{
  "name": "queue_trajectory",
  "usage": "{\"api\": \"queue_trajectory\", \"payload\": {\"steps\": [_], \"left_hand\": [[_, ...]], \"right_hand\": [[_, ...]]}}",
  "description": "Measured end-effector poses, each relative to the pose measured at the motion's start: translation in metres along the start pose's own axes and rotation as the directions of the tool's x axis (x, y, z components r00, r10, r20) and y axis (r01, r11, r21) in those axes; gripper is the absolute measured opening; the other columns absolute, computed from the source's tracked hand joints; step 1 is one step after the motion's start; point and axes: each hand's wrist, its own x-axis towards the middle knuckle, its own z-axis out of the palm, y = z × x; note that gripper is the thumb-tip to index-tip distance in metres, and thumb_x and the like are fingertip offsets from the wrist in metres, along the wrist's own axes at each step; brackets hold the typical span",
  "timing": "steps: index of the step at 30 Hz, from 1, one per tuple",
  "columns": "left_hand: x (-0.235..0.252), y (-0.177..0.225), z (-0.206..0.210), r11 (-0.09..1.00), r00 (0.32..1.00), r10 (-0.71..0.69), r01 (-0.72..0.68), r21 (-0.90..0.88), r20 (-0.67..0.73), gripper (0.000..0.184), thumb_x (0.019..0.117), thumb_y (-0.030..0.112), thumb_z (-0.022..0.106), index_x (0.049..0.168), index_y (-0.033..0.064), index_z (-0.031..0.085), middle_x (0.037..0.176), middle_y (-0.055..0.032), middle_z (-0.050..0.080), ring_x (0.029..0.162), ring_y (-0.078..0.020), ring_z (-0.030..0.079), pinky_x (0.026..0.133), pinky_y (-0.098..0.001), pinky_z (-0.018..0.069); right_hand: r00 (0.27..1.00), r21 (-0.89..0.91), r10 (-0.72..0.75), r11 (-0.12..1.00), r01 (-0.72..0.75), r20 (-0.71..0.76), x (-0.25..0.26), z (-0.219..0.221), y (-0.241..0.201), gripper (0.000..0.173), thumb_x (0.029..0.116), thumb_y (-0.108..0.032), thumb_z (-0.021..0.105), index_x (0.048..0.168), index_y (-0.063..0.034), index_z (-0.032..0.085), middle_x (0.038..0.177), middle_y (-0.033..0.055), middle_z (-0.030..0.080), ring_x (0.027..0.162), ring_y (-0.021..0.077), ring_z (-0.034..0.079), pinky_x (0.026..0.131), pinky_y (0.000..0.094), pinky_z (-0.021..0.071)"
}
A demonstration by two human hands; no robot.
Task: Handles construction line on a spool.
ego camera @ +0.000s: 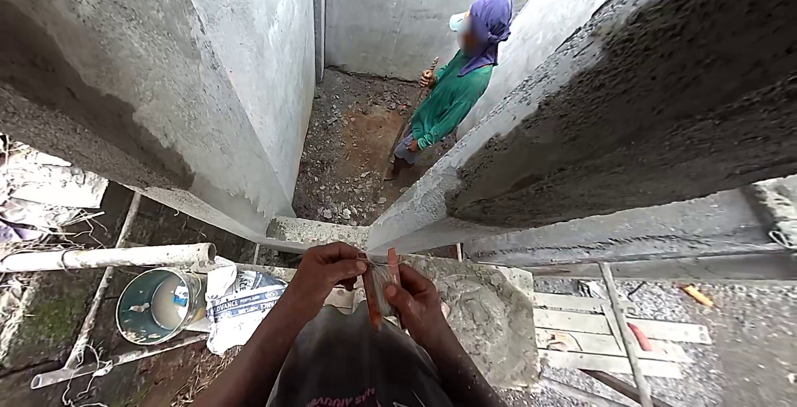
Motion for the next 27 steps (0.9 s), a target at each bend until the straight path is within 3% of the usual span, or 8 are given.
{"api": "queue_trajectory", "payload": {"steps": [3, 6, 9, 14, 20, 22, 27], "left_hand": [[0.001, -0.003, -0.003, 0.997, 0.999, 0.041, -0.039, -0.068, 0.029, 0.009, 0.0900, 0.001, 0.067, 0.098, 0.0026, 0.072, 0.087, -0.0091, 0.070, 0.071, -0.0122, 0.065, 0.067, -0.0281, 0.0569], [0.002, -0.004, -0.006, 0.999, 0.994, 0.052, -0.053, 0.003, 0.092, 0.016, 0.0872, -0.003, 0.068, 0.102, 0.0028, 0.071, 0.091, -0.0085, 0.071, 0.075, -0.0129, 0.066, 0.069, -0.0281, 0.0573], [0.003, -0.002, -0.004, 0.998, 0.998, 0.053, -0.053, -0.021, 0.035, 0.004, 0.0918, 0.003, 0.067, 0.093, 0.0031, 0.071, 0.084, -0.0077, 0.069, 0.069, -0.0118, 0.064, 0.064, -0.0271, 0.0560], [0.006, 0.003, -0.003, 0.964, 0.993, 0.094, -0.108, -0.243, -0.070, 0.014, 0.0962, 0.007, 0.060, 0.089, 0.0113, 0.071, 0.084, -0.0043, 0.068, 0.070, -0.0113, 0.065, 0.065, -0.0280, 0.0577], [0.012, 0.013, -0.006, 0.967, 0.986, 0.128, -0.148, -0.208, -0.106, 0.016, 0.0995, 0.006, 0.057, 0.091, 0.0091, 0.069, 0.084, -0.0060, 0.066, 0.071, -0.0131, 0.064, 0.066, -0.0287, 0.0575], [0.020, 0.017, -0.009, 0.973, 0.982, 0.087, -0.120, -0.199, -0.166, 0.017, 0.1011, 0.009, 0.054, 0.089, 0.0094, 0.067, 0.081, -0.0053, 0.066, 0.069, -0.0131, 0.064, 0.064, -0.0281, 0.0567], [0.048, -0.004, -0.019, 0.979, 0.921, -0.177, 0.128, -0.162, -0.346, 0.013, 0.1029, 0.014, 0.055, 0.095, 0.0081, 0.062, 0.073, -0.0030, 0.062, 0.060, -0.0120, 0.060, 0.057, -0.0273, 0.0536]], "right_hand": [[1.000, 0.005, -0.019, 1.000, 0.018, 0.017, -0.001, 0.002, -0.002, 0.026, 0.0908, -0.039, 0.076, 0.103, -0.0153, 0.073, 0.078, -0.0030, 0.070, 0.064, 0.0040, 0.064, 0.060, 0.0232, 0.0568], [0.999, -0.016, -0.028, 0.999, 0.029, 0.033, -0.001, 0.000, -0.003, 0.028, 0.0918, -0.038, 0.075, 0.105, -0.0138, 0.072, 0.080, -0.0016, 0.071, 0.066, 0.0055, 0.066, 0.061, 0.0245, 0.0576], [0.997, -0.039, -0.031, 0.999, 0.034, 0.066, -0.002, -0.001, -0.001, 0.030, 0.0917, -0.040, 0.075, 0.106, -0.0143, 0.073, 0.080, -0.0035, 0.070, 0.065, 0.0037, 0.064, 0.061, 0.0232, 0.0570], [0.994, -0.063, -0.015, 0.998, 0.022, 0.106, -0.002, -0.002, -0.005, 0.031, 0.0911, -0.039, 0.075, 0.108, -0.0127, 0.073, 0.081, -0.0031, 0.071, 0.067, 0.0041, 0.065, 0.062, 0.0239, 0.0574], [0.987, -0.179, 0.116, 0.979, -0.094, 0.115, 0.001, -0.008, -0.009, 0.029, 0.0909, -0.030, 0.074, 0.108, -0.0074, 0.073, 0.079, -0.0005, 0.070, 0.067, 0.0067, 0.065, 0.062, 0.0252, 0.0565], [0.981, -0.208, 0.134, 0.973, -0.103, 0.141, 0.001, -0.012, -0.011, 0.027, 0.0915, -0.029, 0.074, 0.106, -0.0074, 0.072, 0.079, -0.0007, 0.070, 0.067, 0.0065, 0.065, 0.063, 0.0255, 0.0567], [0.982, -0.259, 0.159, 0.957, -0.128, 0.102, -0.006, -0.018, -0.019, 0.030, 0.0914, -0.035, 0.073, 0.106, -0.0082, 0.073, 0.076, -0.0013, 0.069, 0.065, 0.0071, 0.064, 0.061, 0.0258, 0.0564]]}}
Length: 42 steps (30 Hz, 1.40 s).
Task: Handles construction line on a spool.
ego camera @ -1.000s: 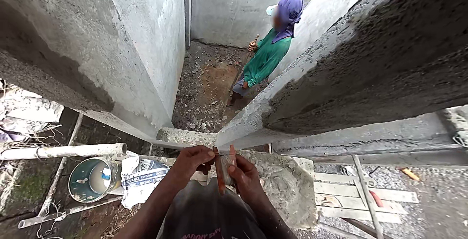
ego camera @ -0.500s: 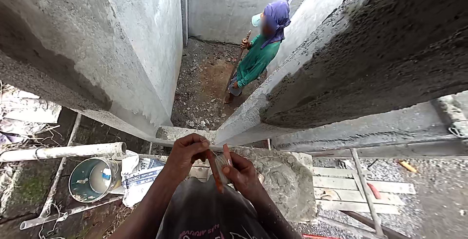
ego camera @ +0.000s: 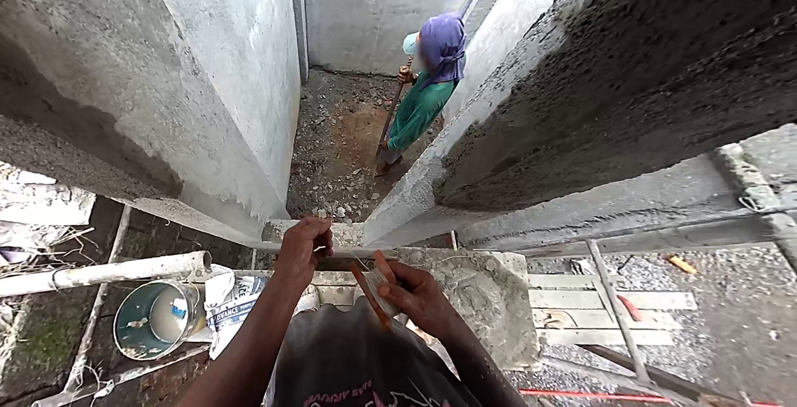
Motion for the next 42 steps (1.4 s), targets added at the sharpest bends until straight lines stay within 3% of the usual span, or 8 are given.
{"api": "queue_trajectory", "payload": {"steps": [3, 6, 11, 16, 28, 34, 37, 42], "left_hand": [[0.021, -0.029, -0.005, 0.921, 1.000, 0.003, -0.001, 0.391, -0.005, 0.013, 0.0989, 0.010, 0.061, 0.094, -0.0004, 0.066, 0.072, -0.0067, 0.063, 0.057, -0.0128, 0.057, 0.055, -0.0290, 0.0511], [0.029, -0.047, -0.002, 0.638, 0.984, 0.047, -0.164, 0.753, 0.174, 0.020, 0.0967, 0.013, 0.066, 0.111, -0.0013, 0.068, 0.095, -0.0153, 0.070, 0.079, -0.0255, 0.067, 0.075, -0.0472, 0.0564], [0.003, -0.015, 0.039, 0.815, 0.672, 0.124, -0.489, 0.311, 0.730, 0.063, 0.0860, 0.009, 0.061, 0.148, 0.0124, 0.050, 0.149, -0.0071, 0.053, 0.126, -0.0227, 0.059, 0.095, -0.0429, 0.0554], [-0.001, -0.013, 0.073, 0.895, 0.373, -0.030, -0.403, 0.191, 0.927, 0.034, 0.0995, 0.009, 0.056, 0.132, 0.0022, 0.065, 0.124, -0.0107, 0.068, 0.107, -0.0178, 0.067, 0.094, -0.0365, 0.0572], [-0.014, -0.024, 0.105, 0.666, 0.482, -0.070, -0.629, 0.400, 0.874, 0.019, 0.1013, 0.006, 0.056, 0.103, 0.0055, 0.075, 0.074, -0.0009, 0.068, 0.056, -0.0064, 0.057, 0.056, -0.0232, 0.0504], [-0.009, -0.059, 0.093, 0.588, 0.470, -0.320, -0.583, 0.561, 0.823, 0.025, 0.1045, 0.021, 0.056, 0.111, 0.0042, 0.074, 0.077, -0.0003, 0.066, 0.063, -0.0073, 0.058, 0.062, -0.0268, 0.0522], [-0.025, -0.066, 0.081, 0.511, 0.327, -0.375, -0.708, 0.488, 0.867, 0.029, 0.1045, 0.027, 0.056, 0.112, 0.0068, 0.076, 0.082, -0.0023, 0.070, 0.065, -0.0084, 0.061, 0.066, -0.0302, 0.0541], [-0.055, -0.009, 0.110, 0.440, 0.093, -0.282, -0.872, 0.215, 0.955, 0.031, 0.1063, 0.029, 0.053, 0.105, 0.0085, 0.076, 0.082, -0.0015, 0.070, 0.068, -0.0077, 0.063, 0.066, -0.0302, 0.0549]], "right_hand": [[0.995, -0.028, 0.037, 0.999, -0.040, -0.088, -0.010, -0.008, -0.005, 0.031, 0.0898, -0.032, 0.073, 0.109, -0.0077, 0.072, 0.079, -0.0006, 0.070, 0.068, 0.0084, 0.066, 0.064, 0.0279, 0.0582], [0.981, -0.007, 0.042, 0.999, -0.044, -0.191, -0.023, -0.016, -0.011, 0.032, 0.0888, -0.033, 0.073, 0.109, -0.0084, 0.072, 0.078, -0.0019, 0.070, 0.066, 0.0066, 0.064, 0.062, 0.0254, 0.0564], [0.943, 0.128, 0.083, 0.991, -0.043, -0.323, -0.042, -0.020, -0.019, 0.041, 0.0883, -0.044, 0.074, 0.113, -0.0118, 0.070, 0.077, -0.0007, 0.069, 0.055, 0.0051, 0.059, 0.049, 0.0219, 0.0505], [0.927, 0.286, 0.052, 0.956, 0.061, -0.371, -0.055, -0.012, -0.024, 0.043, 0.0907, -0.043, 0.073, 0.119, -0.0117, 0.065, 0.089, 0.0028, 0.072, 0.067, 0.0080, 0.066, 0.055, 0.0234, 0.0549], [0.815, 0.448, 0.164, 0.885, 0.128, -0.556, -0.082, 0.005, -0.018, 0.030, 0.1084, -0.029, 0.042, 0.119, -0.0122, 0.065, 0.076, 0.0024, 0.063, 0.052, 0.0031, 0.048, 0.046, 0.0184, 0.0393], [0.450, 0.409, 0.231, 0.842, 0.352, -0.863, -0.078, 0.002, -0.014, 0.032, 0.1104, -0.027, 0.042, 0.106, -0.0059, 0.066, 0.063, 0.0023, 0.057, 0.045, 0.0062, 0.048, 0.044, 0.0222, 0.0452], [0.236, 0.228, 0.171, 0.943, 0.241, -0.957, -0.079, -0.015, -0.003, 0.033, 0.1097, -0.029, 0.046, 0.100, -0.0048, 0.066, 0.062, 0.0032, 0.053, 0.045, 0.0097, 0.045, 0.043, 0.0261, 0.0427], [0.208, -0.088, -0.063, 0.990, -0.110, -0.976, -0.088, -0.027, 0.016, 0.033, 0.1087, -0.029, 0.049, 0.107, -0.0037, 0.070, 0.079, 0.0088, 0.066, 0.057, 0.0177, 0.061, 0.054, 0.0382, 0.0557]]}}
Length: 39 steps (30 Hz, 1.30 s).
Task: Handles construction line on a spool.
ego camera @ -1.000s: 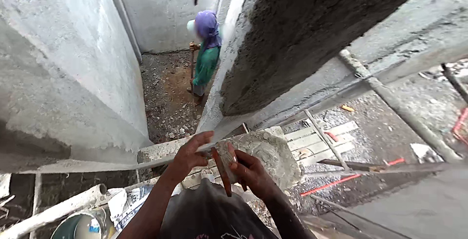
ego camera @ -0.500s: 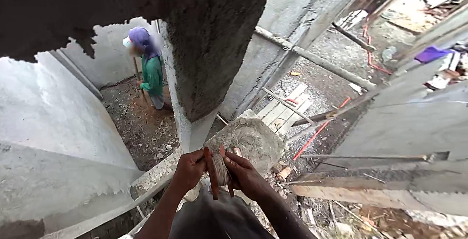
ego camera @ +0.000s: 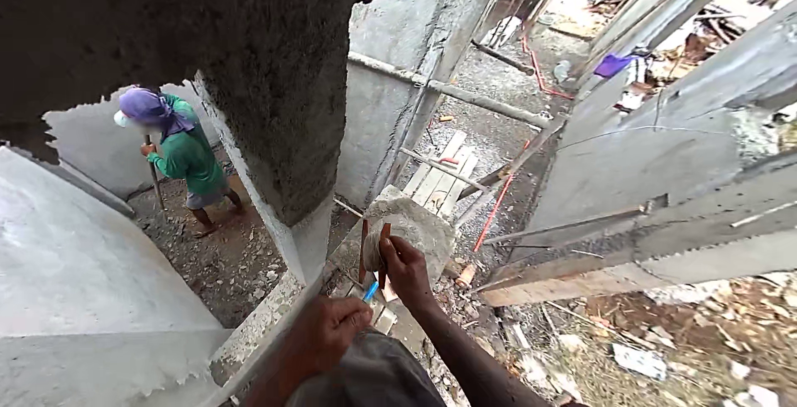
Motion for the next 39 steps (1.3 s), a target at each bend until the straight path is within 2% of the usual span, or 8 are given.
{"api": "queue_trajectory", "payload": {"steps": [3, 10, 17, 23, 27, 31, 34, 39], "left_hand": [[0.028, 0.023, -0.048, 0.985, 0.993, 0.072, -0.057, 0.160, -0.092, 0.022, 0.1035, 0.023, 0.058, 0.099, 0.0106, 0.076, 0.078, 0.0008, 0.068, 0.064, -0.0085, 0.061, 0.061, -0.0313, 0.0535], [0.093, -0.025, -0.061, 0.995, 0.978, -0.012, -0.009, -0.100, -0.206, 0.014, 0.0989, 0.014, 0.066, 0.096, 0.0027, 0.073, 0.069, -0.0017, 0.062, 0.053, -0.0069, 0.049, 0.051, -0.0248, 0.0421], [0.051, -0.032, 0.018, 0.966, 0.968, -0.168, 0.200, -0.162, 0.188, 0.031, 0.1049, 0.029, 0.056, 0.107, 0.0040, 0.074, 0.077, -0.0011, 0.064, 0.063, -0.0071, 0.056, 0.063, -0.0280, 0.0505], [0.066, 0.023, -0.065, 0.985, 0.994, -0.042, 0.024, 0.173, 0.100, 0.020, 0.1008, 0.027, 0.062, 0.091, 0.0133, 0.073, 0.066, 0.0040, 0.059, 0.055, -0.0066, 0.051, 0.053, -0.0279, 0.0445], [0.090, -0.003, -0.070, 1.000, 1.000, -0.008, 0.008, 0.015, 0.014, 0.016, 0.0986, 0.021, 0.067, 0.090, 0.0092, 0.073, 0.065, 0.0021, 0.060, 0.053, -0.0065, 0.049, 0.052, -0.0249, 0.0423], [0.075, -0.037, 0.002, 0.951, 0.994, -0.068, 0.091, -0.295, 0.089, 0.021, 0.1003, 0.020, 0.061, 0.101, 0.0027, 0.073, 0.073, 0.0023, 0.063, 0.057, -0.0028, 0.052, 0.055, -0.0228, 0.0467], [0.061, -0.022, 0.034, 0.967, 0.971, 0.058, 0.003, -0.255, 0.234, 0.025, 0.1029, 0.024, 0.060, 0.099, 0.0034, 0.074, 0.076, -0.0002, 0.065, 0.060, -0.0038, 0.053, 0.058, -0.0241, 0.0476], [0.092, 0.008, -0.035, 0.998, 0.984, 0.047, -0.053, 0.026, 0.172, 0.025, 0.1013, 0.026, 0.060, 0.097, 0.0062, 0.075, 0.078, -0.0007, 0.067, 0.065, -0.0075, 0.059, 0.064, -0.0295, 0.0523]], "right_hand": [[0.986, -0.110, -0.109, 0.986, 0.124, 0.129, -0.002, -0.005, -0.003, 0.031, 0.1067, -0.027, 0.052, 0.104, -0.0049, 0.073, 0.094, 0.0070, 0.067, 0.077, 0.0168, 0.065, 0.070, 0.0395, 0.0575], [0.846, 0.341, 0.021, 0.910, -0.238, 0.533, -0.015, -0.020, -0.039, 0.029, 0.1045, -0.026, 0.052, 0.093, -0.0077, 0.070, 0.061, -0.0012, 0.053, 0.047, 0.0028, 0.040, 0.044, 0.0193, 0.0347], [0.999, 0.267, 0.025, 0.963, -0.034, 0.036, 0.013, -0.034, -0.026, 0.025, 0.1049, -0.023, 0.056, 0.096, -0.0054, 0.072, 0.062, 0.0019, 0.055, 0.045, 0.0074, 0.040, 0.043, 0.0250, 0.0372], [0.963, -0.220, -0.218, 0.943, 0.250, 0.159, 0.001, -0.033, -0.028, 0.018, 0.0980, -0.019, 0.066, 0.095, -0.0042, 0.076, 0.084, 0.0057, 0.072, 0.073, 0.0144, 0.069, 0.070, 0.0378, 0.0606], [0.856, 0.169, -0.281, 0.959, 0.229, 0.435, -0.009, -0.044, -0.041, 0.026, 0.1025, -0.025, 0.061, 0.095, -0.0044, 0.074, 0.077, 0.0000, 0.065, 0.065, 0.0048, 0.057, 0.061, 0.0241, 0.0502], [0.999, 0.536, -0.028, 0.844, 0.002, 0.042, -0.003, -0.057, -0.048, 0.019, 0.0986, -0.024, 0.063, 0.096, -0.0105, 0.076, 0.065, -0.0035, 0.060, 0.048, -0.0001, 0.043, 0.045, 0.0186, 0.0383], [0.970, 0.156, -0.086, 0.980, 0.124, -0.229, 0.011, -0.061, -0.018, 0.019, 0.0996, -0.019, 0.062, 0.098, -0.0051, 0.075, 0.071, 0.0022, 0.066, 0.055, 0.0089, 0.055, 0.053, 0.0283, 0.0488], [0.919, -0.162, -0.286, 0.928, 0.336, 0.273, -0.015, -0.055, -0.004, 0.027, 0.1031, -0.024, 0.057, 0.099, -0.0032, 0.074, 0.090, 0.0106, 0.070, 0.084, 0.0193, 0.068, 0.080, 0.0393, 0.0579]]}}
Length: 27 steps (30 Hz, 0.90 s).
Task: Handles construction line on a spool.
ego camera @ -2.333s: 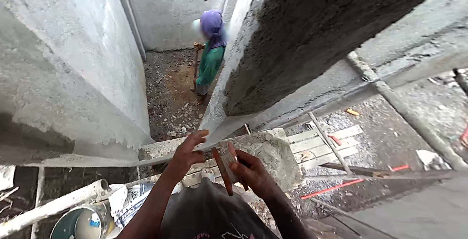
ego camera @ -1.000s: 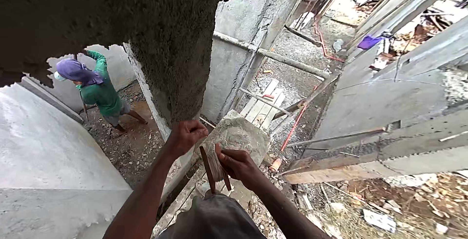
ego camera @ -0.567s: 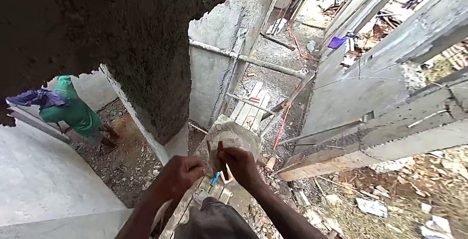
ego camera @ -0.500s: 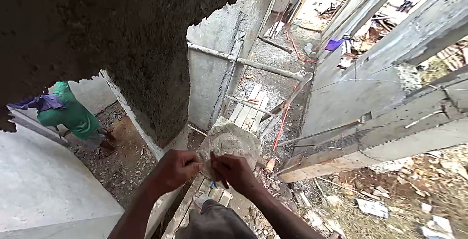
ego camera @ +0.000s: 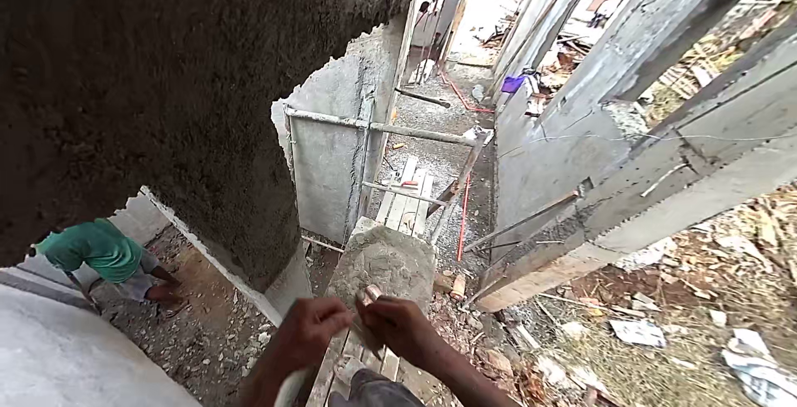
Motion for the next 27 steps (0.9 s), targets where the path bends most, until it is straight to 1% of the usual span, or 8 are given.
{"api": "queue_trajectory", "payload": {"steps": [3, 6, 10, 14, 18, 21, 24, 27], "left_hand": [[0.013, -0.020, -0.008, 0.975, 0.998, -0.060, 0.052, -0.214, -0.031, 0.019, 0.0980, 0.024, 0.065, 0.091, 0.0074, 0.073, 0.068, 0.0060, 0.060, 0.055, -0.0010, 0.050, 0.054, -0.0201, 0.0431], [0.008, -0.034, 0.044, 0.891, 0.992, -0.128, 0.108, -0.441, -0.015, 0.020, 0.1010, 0.020, 0.059, 0.097, 0.0048, 0.071, 0.068, 0.0055, 0.061, 0.052, -0.0005, 0.049, 0.049, -0.0196, 0.0420], [-0.008, -0.017, 0.080, 0.959, 0.983, 0.008, 0.044, -0.279, 0.182, 0.026, 0.1030, 0.024, 0.059, 0.098, 0.0019, 0.073, 0.073, 0.0007, 0.062, 0.058, -0.0039, 0.052, 0.057, -0.0239, 0.0464], [0.002, 0.031, 0.018, 0.999, 0.998, 0.044, -0.044, -0.002, 0.036, 0.023, 0.1027, 0.022, 0.058, 0.097, 0.0069, 0.074, 0.078, 0.0004, 0.067, 0.064, -0.0062, 0.058, 0.063, -0.0277, 0.0512], [0.030, 0.001, -0.008, 0.999, 0.992, 0.002, -0.008, -0.050, -0.126, 0.017, 0.1000, 0.019, 0.064, 0.095, 0.0052, 0.073, 0.070, -0.0007, 0.063, 0.054, -0.0081, 0.052, 0.052, -0.0272, 0.0453], [0.024, -0.030, 0.045, 0.940, 0.990, -0.129, 0.106, -0.323, -0.048, 0.020, 0.1011, 0.016, 0.058, 0.100, 0.0019, 0.071, 0.070, 0.0008, 0.063, 0.055, -0.0040, 0.052, 0.053, -0.0235, 0.0459], [0.005, -0.020, 0.085, 0.938, 0.986, -0.051, 0.101, -0.331, 0.157, 0.025, 0.1026, 0.019, 0.058, 0.102, -0.0011, 0.073, 0.072, -0.0005, 0.063, 0.057, -0.0040, 0.052, 0.056, -0.0238, 0.0469], [0.007, 0.006, 0.063, 0.984, 0.979, 0.112, -0.086, -0.153, 0.171, 0.029, 0.1047, 0.025, 0.057, 0.095, 0.0016, 0.073, 0.072, -0.0040, 0.063, 0.058, -0.0088, 0.055, 0.057, -0.0283, 0.0490]], "right_hand": [[0.996, 0.405, -0.083, 0.913, 0.058, 0.043, -0.004, -0.005, -0.018, 0.028, 0.1043, -0.025, 0.057, 0.099, -0.0019, 0.072, 0.085, 0.0050, 0.067, 0.073, 0.0095, 0.062, 0.068, 0.0284, 0.0543], [0.947, 0.750, 0.273, 0.659, -0.054, -0.171, 0.004, -0.009, -0.027, 0.023, 0.0989, -0.029, 0.063, 0.099, -0.0090, 0.075, 0.076, -0.0003, 0.069, 0.059, 0.0047, 0.058, 0.055, 0.0252, 0.0518], [0.809, 0.374, 0.305, 0.920, -0.114, -0.502, 0.013, -0.018, 0.002, 0.019, 0.1017, -0.017, 0.060, 0.102, -0.0040, 0.074, 0.078, 0.0030, 0.068, 0.062, 0.0095, 0.060, 0.058, 0.0279, 0.0539], [0.949, -0.005, 0.089, 0.995, -0.095, -0.304, -0.002, -0.015, 0.008, 0.018, 0.0995, -0.017, 0.062, 0.098, -0.0052, 0.076, 0.085, 0.0042, 0.069, 0.074, 0.0122, 0.067, 0.070, 0.0332, 0.0592], [0.998, 0.504, 0.036, 0.863, -0.007, -0.048, -0.012, -0.014, -0.014, 0.024, 0.1017, -0.027, 0.062, 0.098, -0.0072, 0.074, 0.080, -0.0016, 0.067, 0.063, 0.0035, 0.057, 0.057, 0.0218, 0.0508], [0.969, 0.779, 0.218, 0.626, -0.044, -0.121, -0.006, -0.025, -0.029, 0.020, 0.0984, -0.030, 0.066, 0.100, -0.0130, 0.077, 0.077, -0.0009, 0.069, 0.057, 0.0018, 0.056, 0.052, 0.0207, 0.0502], [0.856, 0.454, 0.252, 0.891, -0.023, -0.452, 0.005, -0.034, -0.006, 0.021, 0.1008, -0.021, 0.059, 0.101, -0.0064, 0.075, 0.075, 0.0014, 0.067, 0.057, 0.0063, 0.056, 0.053, 0.0242, 0.0494], [0.931, -0.063, 0.044, 0.995, -0.071, -0.362, -0.005, -0.034, 0.015, 0.027, 0.1024, -0.023, 0.056, 0.097, -0.0044, 0.075, 0.085, 0.0069, 0.070, 0.078, 0.0165, 0.068, 0.073, 0.0379, 0.0593]]}}
